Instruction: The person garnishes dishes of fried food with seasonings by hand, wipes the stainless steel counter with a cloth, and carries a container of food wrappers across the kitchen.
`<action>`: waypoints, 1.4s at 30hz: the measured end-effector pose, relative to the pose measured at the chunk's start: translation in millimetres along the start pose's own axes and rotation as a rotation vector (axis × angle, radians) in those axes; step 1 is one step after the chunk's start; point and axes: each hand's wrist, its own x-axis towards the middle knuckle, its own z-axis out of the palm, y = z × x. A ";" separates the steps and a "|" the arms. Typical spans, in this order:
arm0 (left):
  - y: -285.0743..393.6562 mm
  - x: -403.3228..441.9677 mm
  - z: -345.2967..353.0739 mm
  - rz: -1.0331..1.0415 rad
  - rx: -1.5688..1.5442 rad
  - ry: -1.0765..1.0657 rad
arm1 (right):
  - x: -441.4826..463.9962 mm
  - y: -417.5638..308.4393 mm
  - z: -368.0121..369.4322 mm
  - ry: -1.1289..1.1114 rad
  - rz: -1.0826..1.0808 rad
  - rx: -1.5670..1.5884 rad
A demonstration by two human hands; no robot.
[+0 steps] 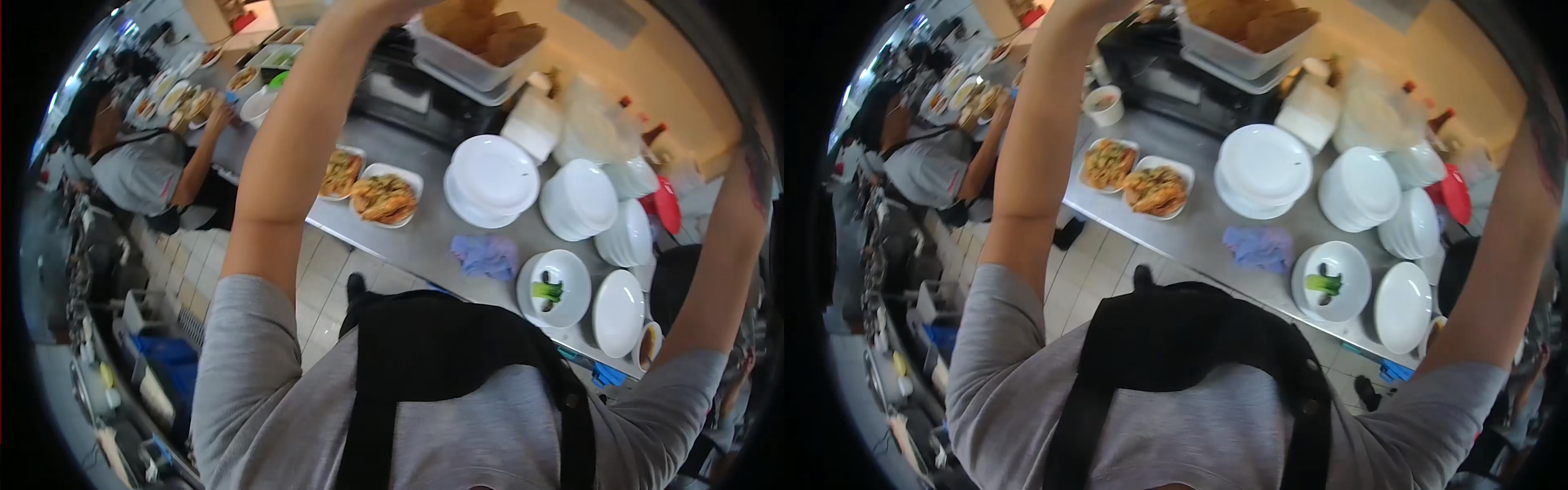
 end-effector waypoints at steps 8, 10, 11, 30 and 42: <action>-274.1 -328.4 -78.0 -0.861 0.614 0.320 | -247.7 -105.1 62.2 -0.896 0.368 1.233; -287.1 -379.1 -57.4 -1.226 0.389 0.329 | -353.3 -146.5 110.2 -1.318 0.672 1.114; -307.9 -403.3 -48.5 -1.272 0.190 0.339 | -398.2 -169.6 126.2 -1.500 0.809 0.767; -399.0 -435.1 -70.5 -1.157 -0.287 0.435 | -573.6 -312.0 236.5 -0.681 1.667 1.085; -480.3 -491.7 -217.7 -1.274 -0.158 0.562 | -534.0 -408.3 365.3 -0.964 1.500 1.208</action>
